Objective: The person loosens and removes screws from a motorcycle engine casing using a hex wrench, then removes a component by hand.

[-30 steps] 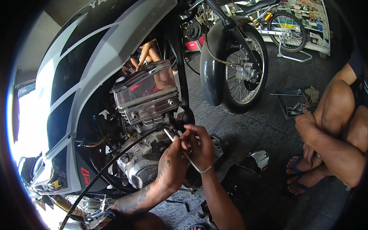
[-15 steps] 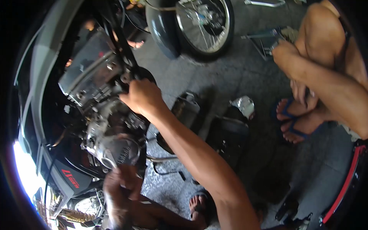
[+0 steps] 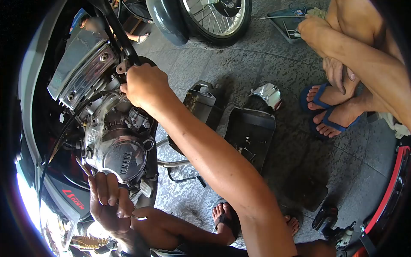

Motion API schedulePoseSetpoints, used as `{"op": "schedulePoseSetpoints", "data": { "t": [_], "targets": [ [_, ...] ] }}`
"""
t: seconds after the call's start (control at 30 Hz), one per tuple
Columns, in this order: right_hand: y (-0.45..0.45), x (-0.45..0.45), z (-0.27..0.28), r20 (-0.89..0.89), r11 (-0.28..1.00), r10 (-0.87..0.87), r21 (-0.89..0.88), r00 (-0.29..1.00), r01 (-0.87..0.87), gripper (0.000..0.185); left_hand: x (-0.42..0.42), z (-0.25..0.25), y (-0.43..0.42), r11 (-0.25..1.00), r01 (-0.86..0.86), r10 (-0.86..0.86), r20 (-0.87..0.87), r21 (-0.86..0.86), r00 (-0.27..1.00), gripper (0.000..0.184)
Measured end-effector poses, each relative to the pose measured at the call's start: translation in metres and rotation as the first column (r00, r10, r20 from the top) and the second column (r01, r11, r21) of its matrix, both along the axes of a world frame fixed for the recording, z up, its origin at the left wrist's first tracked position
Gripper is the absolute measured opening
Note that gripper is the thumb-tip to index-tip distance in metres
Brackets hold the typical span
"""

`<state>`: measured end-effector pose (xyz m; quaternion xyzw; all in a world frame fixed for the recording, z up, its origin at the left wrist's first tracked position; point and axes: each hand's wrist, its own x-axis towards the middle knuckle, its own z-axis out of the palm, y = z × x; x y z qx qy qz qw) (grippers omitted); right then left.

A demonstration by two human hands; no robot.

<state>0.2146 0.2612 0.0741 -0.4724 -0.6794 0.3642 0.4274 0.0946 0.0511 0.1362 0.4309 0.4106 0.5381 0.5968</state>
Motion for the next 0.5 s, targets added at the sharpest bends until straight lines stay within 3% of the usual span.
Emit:
{"op": "schedulePoseSetpoints", "data": {
  "t": [0.07,0.13,0.2,0.43,0.5],
  "targets": [
    [0.002,-0.003,0.001,-0.017,1.0,-0.001,0.007,1.0,0.001,0.033,0.003,0.001,0.0,1.0,-0.001,0.001,0.007,-0.001,1.0,0.038],
    [0.004,-0.004,-0.005,-0.036,1.0,-0.001,0.012,0.999,0.002,0.033,0.01,0.002,0.0,0.983,-0.176,0.181,0.14,-0.047,0.973,0.041],
    [0.007,-0.003,-0.015,-0.278,0.993,0.11,-0.011,0.954,-0.117,0.034,0.009,0.002,-0.001,0.984,-0.173,0.177,0.121,-0.041,0.977,0.041],
    [0.006,-0.011,-0.011,-0.127,0.997,-0.032,-0.073,0.991,0.023,0.035,0.011,0.002,0.0,0.985,-0.169,0.17,0.101,-0.015,0.98,0.04],
    [0.005,-0.008,-0.016,-0.326,0.998,0.057,-0.016,0.944,-0.065,0.034,0.008,0.002,-0.001,0.989,-0.15,0.151,0.097,-0.01,0.984,0.04]
  ]
}}
